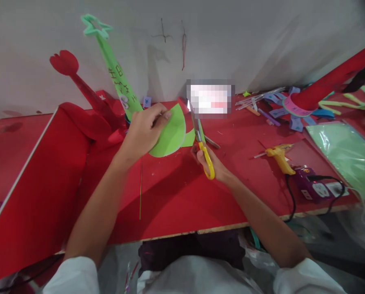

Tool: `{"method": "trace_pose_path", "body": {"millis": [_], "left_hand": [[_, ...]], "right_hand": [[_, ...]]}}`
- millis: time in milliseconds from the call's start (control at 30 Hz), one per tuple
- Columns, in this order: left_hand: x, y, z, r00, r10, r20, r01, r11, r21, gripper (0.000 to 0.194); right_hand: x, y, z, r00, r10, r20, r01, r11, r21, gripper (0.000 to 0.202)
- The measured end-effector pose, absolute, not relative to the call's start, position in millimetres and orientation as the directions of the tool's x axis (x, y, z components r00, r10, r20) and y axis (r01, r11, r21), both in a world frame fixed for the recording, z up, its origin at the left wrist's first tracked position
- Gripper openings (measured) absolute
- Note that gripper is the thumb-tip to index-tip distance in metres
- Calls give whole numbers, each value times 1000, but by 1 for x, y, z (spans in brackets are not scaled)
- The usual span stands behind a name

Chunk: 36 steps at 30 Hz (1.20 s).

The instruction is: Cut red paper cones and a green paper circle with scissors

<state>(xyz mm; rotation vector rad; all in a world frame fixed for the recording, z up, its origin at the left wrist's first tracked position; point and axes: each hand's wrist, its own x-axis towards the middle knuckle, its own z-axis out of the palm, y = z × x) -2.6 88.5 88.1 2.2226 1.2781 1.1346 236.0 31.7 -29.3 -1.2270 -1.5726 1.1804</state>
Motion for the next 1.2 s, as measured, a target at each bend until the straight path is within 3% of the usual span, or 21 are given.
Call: {"method": "trace_pose_path", "body": {"millis": [167, 1000, 1200], "left_hand": [[1, 81, 97, 394, 822, 411, 597, -569, 565, 39], [2, 82, 97, 367, 834, 413, 606, -551, 574, 41], [1, 80, 99, 362, 842, 400, 618, -538, 573, 40]], "right_hand": [[239, 28, -17, -265, 964, 27, 249, 95, -964, 62], [243, 34, -17, -204, 975, 92, 337, 158, -928, 65], [240, 30, -18, -251, 968, 30, 181, 77, -981, 66]]}}
